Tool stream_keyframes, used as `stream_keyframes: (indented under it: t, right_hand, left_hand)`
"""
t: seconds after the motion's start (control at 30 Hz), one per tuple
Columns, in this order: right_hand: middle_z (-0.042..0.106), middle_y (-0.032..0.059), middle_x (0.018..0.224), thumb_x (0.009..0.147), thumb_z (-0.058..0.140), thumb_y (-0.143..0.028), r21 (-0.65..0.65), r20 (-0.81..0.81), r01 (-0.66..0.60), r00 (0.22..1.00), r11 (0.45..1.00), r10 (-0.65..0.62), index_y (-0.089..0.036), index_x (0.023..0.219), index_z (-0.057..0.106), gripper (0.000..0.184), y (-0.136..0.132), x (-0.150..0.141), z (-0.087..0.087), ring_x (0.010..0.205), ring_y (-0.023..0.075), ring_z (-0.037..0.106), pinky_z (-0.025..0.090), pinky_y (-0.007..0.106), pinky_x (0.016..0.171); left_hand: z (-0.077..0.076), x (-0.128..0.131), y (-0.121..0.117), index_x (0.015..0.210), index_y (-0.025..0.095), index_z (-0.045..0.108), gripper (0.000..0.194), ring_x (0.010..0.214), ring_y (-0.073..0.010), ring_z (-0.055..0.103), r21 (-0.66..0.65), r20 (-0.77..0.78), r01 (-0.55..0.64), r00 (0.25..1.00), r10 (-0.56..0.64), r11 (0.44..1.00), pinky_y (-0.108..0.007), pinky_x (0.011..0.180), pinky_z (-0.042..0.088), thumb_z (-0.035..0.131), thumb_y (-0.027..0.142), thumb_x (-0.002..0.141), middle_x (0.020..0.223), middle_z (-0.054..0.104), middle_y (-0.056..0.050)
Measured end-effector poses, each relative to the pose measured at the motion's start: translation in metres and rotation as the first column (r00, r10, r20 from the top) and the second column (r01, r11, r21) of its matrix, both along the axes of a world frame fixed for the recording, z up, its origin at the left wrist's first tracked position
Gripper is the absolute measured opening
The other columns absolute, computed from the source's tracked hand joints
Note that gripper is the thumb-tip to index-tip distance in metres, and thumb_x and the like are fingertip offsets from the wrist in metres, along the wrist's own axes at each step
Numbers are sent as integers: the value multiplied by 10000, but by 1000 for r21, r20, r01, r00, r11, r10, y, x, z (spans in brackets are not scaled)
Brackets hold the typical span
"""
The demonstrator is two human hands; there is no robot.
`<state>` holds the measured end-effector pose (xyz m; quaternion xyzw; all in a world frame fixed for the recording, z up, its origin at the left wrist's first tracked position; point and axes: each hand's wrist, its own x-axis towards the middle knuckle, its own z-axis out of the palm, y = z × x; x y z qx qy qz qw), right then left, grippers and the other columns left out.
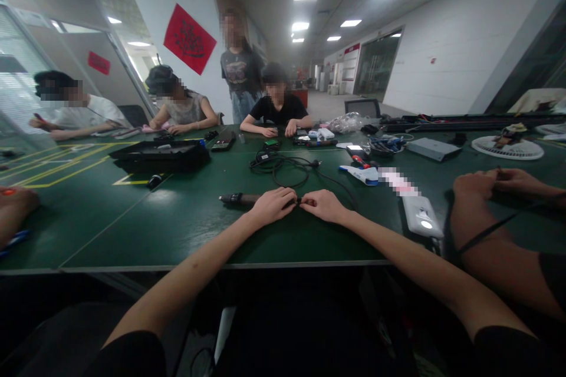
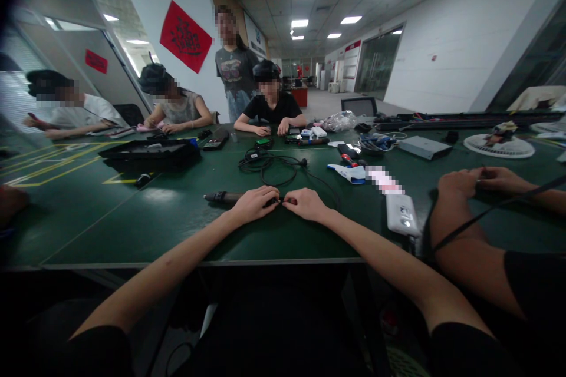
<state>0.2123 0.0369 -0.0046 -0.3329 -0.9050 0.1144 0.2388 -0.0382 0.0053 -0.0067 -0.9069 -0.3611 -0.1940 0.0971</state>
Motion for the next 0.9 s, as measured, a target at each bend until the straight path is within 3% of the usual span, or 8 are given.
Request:
stream_keyframes:
  t: [0.1,0.27,0.43,0.6,0.73,0.9]
  right_hand:
    - [729,6,803,970,680,-360,-7,-6,-6,1000,1000,6,-236,967,779,159,-1,0,1,704,146,608,349,257,655]
    - [734,11,814,971,685,-372,-19,-5,-6,1000,1000,5,-229,971,780,171,-1,0,2,714,145,613,356,251,661]
    - [737,10,821,969,688,-370,-14,2,-3,1000,1000,3,-231,979,784,169,1,0,1,721,146,616,351,250,654]
    - [736,11,817,970,685,-369,-5,-4,-5,1000,1000,5,-231,966,782,169,0,0,1,717,148,615,355,254,658]
    - [733,7,815,970,684,-357,7,-4,-15,1000,1000,15,-231,967,780,159,0,0,0,719,146,617,354,255,661]
    - [735,7,808,971,682,-358,9,-3,-1,1000,1000,1,-229,974,782,164,0,0,0,712,144,614,353,256,658]
  left_hand:
    - [0,0,-1,1170,243,592,184,1105,-233,645,1,14,-27,1000,27,1000,-361,929,550,563,368,1038,1210,665,-59]
    - [2,0,-1,1204,247,595,184,1143,-224,638,-10,-19,24,1000,-25,1000,-356,974,536,552,301,1033,1258,663,-54]
    - [1,0,-2,1173,244,595,197,1115,-229,647,-19,27,-41,999,41,999,-354,938,547,583,381,1031,1226,671,-55]
    - [2,0,-3,1192,251,598,176,1165,-221,633,-15,-1,9,1000,-9,1000,-352,975,535,555,282,1024,1284,654,-50]
    - [2,0,-2,1163,240,594,187,1117,-224,643,-9,23,-39,999,39,999,-349,930,545,568,377,1039,1246,660,-55]
    - [1,0,-2,1192,245,585,176,1159,-225,631,5,-17,-8,1000,8,1000,-350,963,526,545,336,1047,1283,651,-51]
